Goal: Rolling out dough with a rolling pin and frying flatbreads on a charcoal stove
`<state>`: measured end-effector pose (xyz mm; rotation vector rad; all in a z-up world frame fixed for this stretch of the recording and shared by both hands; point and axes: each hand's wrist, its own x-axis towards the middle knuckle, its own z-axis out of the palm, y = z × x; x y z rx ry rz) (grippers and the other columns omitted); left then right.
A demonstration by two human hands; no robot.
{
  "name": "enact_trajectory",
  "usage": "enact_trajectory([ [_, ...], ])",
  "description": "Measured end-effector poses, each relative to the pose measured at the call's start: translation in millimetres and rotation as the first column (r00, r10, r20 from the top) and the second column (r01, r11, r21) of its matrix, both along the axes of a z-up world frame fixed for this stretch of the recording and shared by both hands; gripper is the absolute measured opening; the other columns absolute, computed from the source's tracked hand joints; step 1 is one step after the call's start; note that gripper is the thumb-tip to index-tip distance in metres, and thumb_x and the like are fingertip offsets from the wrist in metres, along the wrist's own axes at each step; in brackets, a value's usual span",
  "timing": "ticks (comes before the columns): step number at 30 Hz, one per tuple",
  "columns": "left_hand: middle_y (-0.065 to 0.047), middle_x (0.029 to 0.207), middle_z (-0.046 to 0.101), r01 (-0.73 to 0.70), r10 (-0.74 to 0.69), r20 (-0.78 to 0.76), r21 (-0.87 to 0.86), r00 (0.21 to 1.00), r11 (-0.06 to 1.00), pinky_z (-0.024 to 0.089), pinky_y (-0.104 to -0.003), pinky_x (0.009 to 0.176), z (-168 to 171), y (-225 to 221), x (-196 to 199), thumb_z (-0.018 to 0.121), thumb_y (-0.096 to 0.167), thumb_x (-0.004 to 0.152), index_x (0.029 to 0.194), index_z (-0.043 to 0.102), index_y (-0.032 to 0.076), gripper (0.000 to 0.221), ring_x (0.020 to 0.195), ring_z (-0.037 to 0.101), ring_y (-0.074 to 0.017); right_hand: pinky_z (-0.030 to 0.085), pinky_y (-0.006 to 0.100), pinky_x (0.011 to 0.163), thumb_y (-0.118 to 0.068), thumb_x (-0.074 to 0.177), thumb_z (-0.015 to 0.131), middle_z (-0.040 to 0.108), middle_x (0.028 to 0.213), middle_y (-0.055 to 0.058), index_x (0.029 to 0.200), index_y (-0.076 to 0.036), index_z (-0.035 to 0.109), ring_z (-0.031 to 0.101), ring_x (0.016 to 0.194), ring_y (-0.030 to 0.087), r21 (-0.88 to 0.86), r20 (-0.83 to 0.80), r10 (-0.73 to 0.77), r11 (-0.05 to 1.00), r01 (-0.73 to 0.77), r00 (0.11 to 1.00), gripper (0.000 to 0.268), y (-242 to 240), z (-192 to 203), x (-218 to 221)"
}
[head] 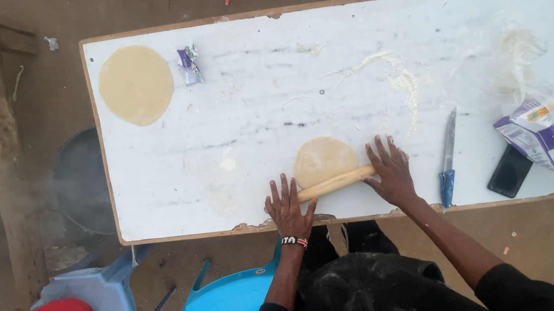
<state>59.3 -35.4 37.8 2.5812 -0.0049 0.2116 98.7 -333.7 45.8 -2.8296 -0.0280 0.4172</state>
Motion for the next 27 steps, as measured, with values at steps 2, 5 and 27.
enact_trajectory([
  [2, -0.012, 0.168, 0.047, -0.024, 0.024, -0.008, 0.061, 1.000, 0.998, 0.028, -0.058, 0.118, -2, -4, 25, 0.049, 0.076, 0.099, 0.150, 0.059, 0.013, 0.081, 0.156, 0.035, -0.0401, 0.026, 0.062, 0.127, -0.080, 0.092, 0.045, 0.021, 0.181, 0.004, 0.171, -0.032, 0.030, 0.020, 0.163, 0.041, -0.043, 0.065, 0.037, 0.998, -0.034, 0.997, 0.094, 8, -11, 33],
  [5, -0.016, 0.172, 0.038, -0.193, 0.199, -0.002, 0.224, 0.980, 0.955, 0.028, -0.064, 0.119, -8, -1, 94, 0.054, 0.061, 0.101, 0.160, 0.050, 0.012, 0.077, 0.157, 0.031, -0.0460, 0.024, 0.067, 0.125, -0.085, 0.096, 0.034, 0.029, 0.178, 0.011, 0.170, -0.022, 0.037, 0.023, 0.162, 0.045, -0.109, 0.248, 0.052, 0.994, -0.026, 0.967, 0.097, 32, -15, 113],
  [27, -0.018, 0.177, 0.026, -0.326, 0.326, 0.016, 0.104, 0.945, 0.940, 0.020, -0.070, 0.122, -37, 19, 171, 0.054, 0.041, 0.106, 0.168, 0.038, 0.012, 0.070, 0.161, 0.020, -0.0473, 0.028, 0.065, 0.126, -0.071, 0.107, 0.051, 0.020, 0.178, 0.015, 0.173, -0.016, 0.025, 0.024, 0.161, 0.044, 0.036, 0.328, -0.201, 0.979, 0.200, 0.923, 0.091, 53, -10, 201],
])
